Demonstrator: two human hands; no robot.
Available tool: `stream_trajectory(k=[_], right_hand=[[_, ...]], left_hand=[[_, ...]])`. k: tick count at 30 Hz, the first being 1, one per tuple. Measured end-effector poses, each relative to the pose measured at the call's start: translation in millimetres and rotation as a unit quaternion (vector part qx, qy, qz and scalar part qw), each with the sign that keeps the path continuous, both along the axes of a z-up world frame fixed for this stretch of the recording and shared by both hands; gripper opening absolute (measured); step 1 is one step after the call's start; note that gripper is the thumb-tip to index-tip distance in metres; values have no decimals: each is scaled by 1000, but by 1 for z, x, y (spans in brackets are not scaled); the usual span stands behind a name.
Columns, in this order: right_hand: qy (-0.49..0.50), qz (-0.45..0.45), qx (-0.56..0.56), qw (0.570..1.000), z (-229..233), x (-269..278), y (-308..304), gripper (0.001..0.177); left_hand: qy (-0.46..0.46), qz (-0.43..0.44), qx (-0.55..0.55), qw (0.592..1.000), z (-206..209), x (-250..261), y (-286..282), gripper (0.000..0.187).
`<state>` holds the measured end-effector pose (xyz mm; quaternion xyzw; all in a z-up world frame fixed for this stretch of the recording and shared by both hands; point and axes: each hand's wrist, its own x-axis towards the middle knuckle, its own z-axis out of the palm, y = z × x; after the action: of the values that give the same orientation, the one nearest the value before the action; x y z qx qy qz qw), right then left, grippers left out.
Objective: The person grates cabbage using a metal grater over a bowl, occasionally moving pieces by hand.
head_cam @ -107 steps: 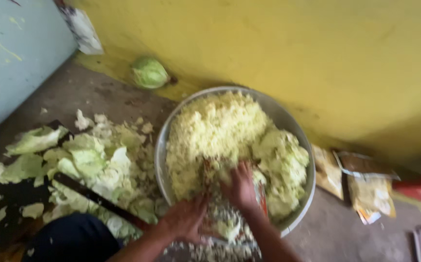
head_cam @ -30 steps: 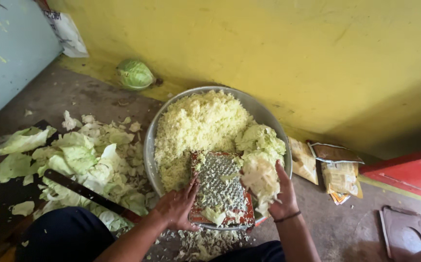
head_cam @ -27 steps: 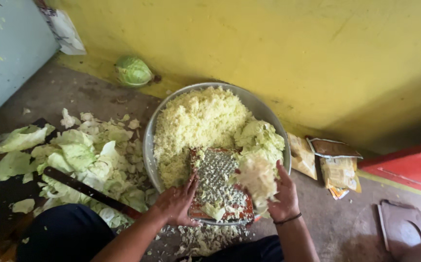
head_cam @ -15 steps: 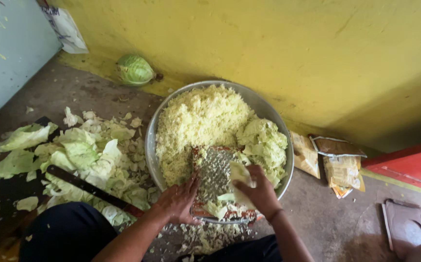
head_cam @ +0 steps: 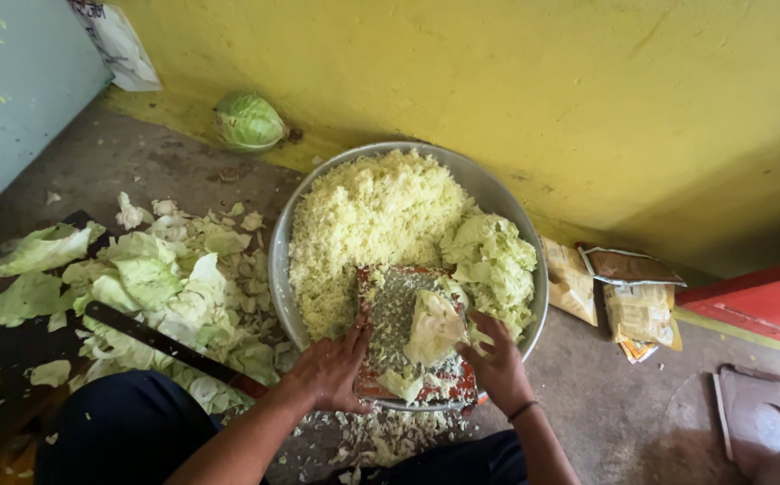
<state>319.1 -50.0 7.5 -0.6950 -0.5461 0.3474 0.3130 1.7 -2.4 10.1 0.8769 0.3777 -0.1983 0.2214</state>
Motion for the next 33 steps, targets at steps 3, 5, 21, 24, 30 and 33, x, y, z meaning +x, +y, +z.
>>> stream_trajectory(k=[3,5,21,24,30,33], right_hand=[[-23,59,9,998,25,-25,5,80],[-41,64,0,997,37,-34,12,84],[-123,36,-139,982,63,-73,37,102],[208,-29,-87,974,79,-54,35,98],[356,88,147,919,128,-52,1,103],[380,105,201,897,160,-55,-13,106]], left_hand=[[-8,-6,-7,1000,-10,0,1,154],[-24,-16,23,999,-17,-1,1,156],[-19,-10,0,1000,-12,0,-2,156],[-7,-5,-6,1000,-14,-2,1,155],[8,-12,12,1000,-14,2,2,155],[9,0,-2,1000,1,5,1,154]])
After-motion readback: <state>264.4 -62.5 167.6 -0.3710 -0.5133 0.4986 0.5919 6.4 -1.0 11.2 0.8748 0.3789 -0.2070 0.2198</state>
